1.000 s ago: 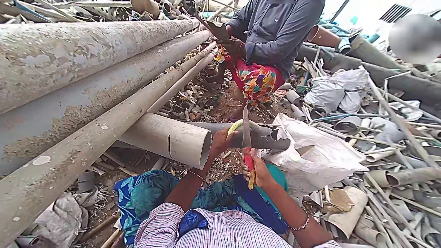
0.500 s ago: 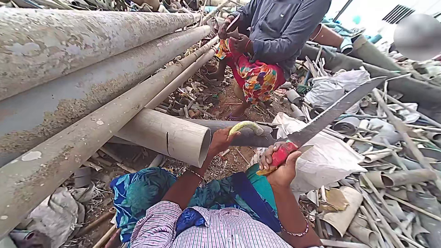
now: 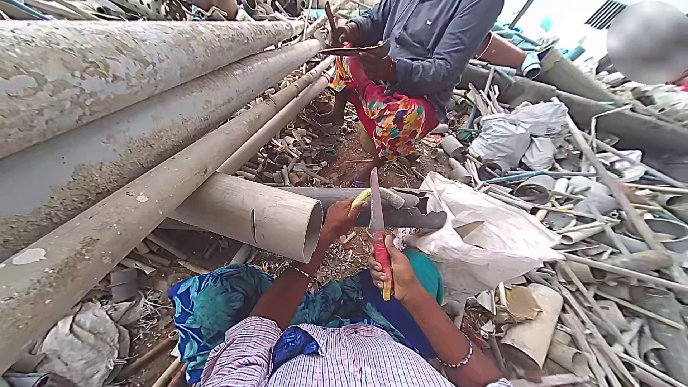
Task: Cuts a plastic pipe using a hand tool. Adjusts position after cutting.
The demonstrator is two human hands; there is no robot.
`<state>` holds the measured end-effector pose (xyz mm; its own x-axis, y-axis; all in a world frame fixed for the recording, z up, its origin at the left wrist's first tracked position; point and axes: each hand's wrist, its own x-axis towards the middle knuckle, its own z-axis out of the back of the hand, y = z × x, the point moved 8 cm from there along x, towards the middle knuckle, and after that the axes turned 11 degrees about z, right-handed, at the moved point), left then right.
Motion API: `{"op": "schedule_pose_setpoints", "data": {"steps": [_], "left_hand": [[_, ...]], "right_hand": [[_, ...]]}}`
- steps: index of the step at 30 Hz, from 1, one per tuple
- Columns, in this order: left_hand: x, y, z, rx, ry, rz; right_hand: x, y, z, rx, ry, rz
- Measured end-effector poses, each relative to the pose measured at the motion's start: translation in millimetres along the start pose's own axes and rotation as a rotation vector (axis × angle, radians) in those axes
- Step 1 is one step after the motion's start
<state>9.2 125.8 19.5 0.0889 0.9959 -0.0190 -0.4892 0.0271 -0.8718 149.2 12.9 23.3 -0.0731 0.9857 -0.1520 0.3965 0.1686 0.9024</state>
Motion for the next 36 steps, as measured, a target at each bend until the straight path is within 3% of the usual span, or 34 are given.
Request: {"op": "schedule_pose_setpoints", "data": {"steps": [1, 2, 5, 6, 7, 8, 10, 11, 12, 15, 16, 17, 18, 20, 21, 22, 25, 26, 27, 28, 30, 31, 32, 36], "left_hand": [[-2.0, 0.5, 1.0, 0.006, 0.000, -0.009], [0.3, -2.7, 2.7, 0.012, -0.013, -0.032], [-2.7, -2.4, -0.4, 0.021, -0.028, -0.055], [-2.8, -2.6, 0.0, 0.023, -0.023, -0.051], [-3.0, -2.8, 0.9, 0.025, -0.019, -0.045], [-3.2, -2.9, 1.2, 0.027, -0.020, -0.041], [-3.7, -3.2, 0.9, 0.015, -0.017, -0.025], [-5.2, -3.0, 2.0, 0.018, -0.015, -0.030], [-3.5, -5.9, 3.1, 0.024, -0.025, -0.049], [-6.8, -4.7, -1.5, 0.053, -0.038, -0.069], [-5.4, -4.0, -1.0, 0.057, -0.027, -0.061], [-3.8, -3.7, -0.3, 0.061, -0.013, -0.051], [-3.4, -4.0, -0.3, 0.064, -0.002, -0.043], [-3.5, -4.3, -2.1, 0.070, 0.014, -0.032], [-6.5, -2.2, -1.9, 0.081, 0.008, -0.046], [-2.7, -6.1, 1.0, 0.075, -0.015, -0.063], [-6.4, -3.9, -1.7, 0.059, -0.033, -0.075], [-6.2, -4.1, -1.0, 0.063, -0.029, -0.076], [-5.2, -4.1, 0.0, 0.070, -0.026, -0.076], [-4.6, -3.7, -0.2, 0.082, -0.020, -0.074], [-4.1, -3.0, -3.0, 0.090, 0.002, -0.057], [-5.3, -1.8, -2.1, 0.086, 0.002, -0.058], [-0.9, -5.7, 0.7, 0.063, -0.008, -0.056], [-5.5, -2.4, -0.1, 0.013, -0.049, 0.001]], "right_hand": [[-5.9, -7.1, -3.8, -0.053, 0.031, -0.099], [-6.0, 5.3, -6.9, -0.072, 0.079, -0.010], [-7.7, 64.7, -0.1, -0.024, 0.144, 0.652], [-5.4, 70.0, 3.9, 0.010, 0.116, 0.764], [-3.0, 60.5, 6.8, 0.033, 0.071, 0.762], [-0.9, 38.7, 8.0, 0.008, 0.027, 0.619], [-1.4, -5.6, 7.2, -0.145, 0.006, 0.041], [-4.2, -10.7, 5.7, -0.183, 0.027, -0.053], [-3.1, 2.3, 3.2, -0.189, 0.065, 0.034], [-5.4, 57.8, 6.5, -0.119, 0.143, 0.649], [-3.3, 61.8, 9.4, -0.104, 0.134, 0.745], [-0.8, 52.8, 11.2, -0.107, 0.123, 0.729], [0.9, 32.4, 11.5, -0.141, 0.113, 0.562], [0.0, -9.8, 8.9, -0.226, 0.119, -0.022], [-4.6, -16.3, 5.6, -0.252, 0.122, -0.108], [-1.7, -1.9, 1.2, -0.267, 0.143, -0.025], [-6.7, 47.3, 1.3, -0.266, 0.199, 0.584], [-4.5, 50.0, 5.1, -0.265, 0.171, 0.700], [0.1, 39.8, 10.2, -0.270, 0.144, 0.706], [4.6, 19.2, 15.2, -0.301, 0.127, 0.568], [8.3, -19.0, 21.5, -0.344, 0.094, 0.039], [5.2, -22.2, 18.6, -0.327, 0.078, -0.055], [8.0, -7.2, 13.6, -0.312, 0.089, 0.003], [3.3, 44.3, 6.9, -0.376, 0.175, 0.640]]}}
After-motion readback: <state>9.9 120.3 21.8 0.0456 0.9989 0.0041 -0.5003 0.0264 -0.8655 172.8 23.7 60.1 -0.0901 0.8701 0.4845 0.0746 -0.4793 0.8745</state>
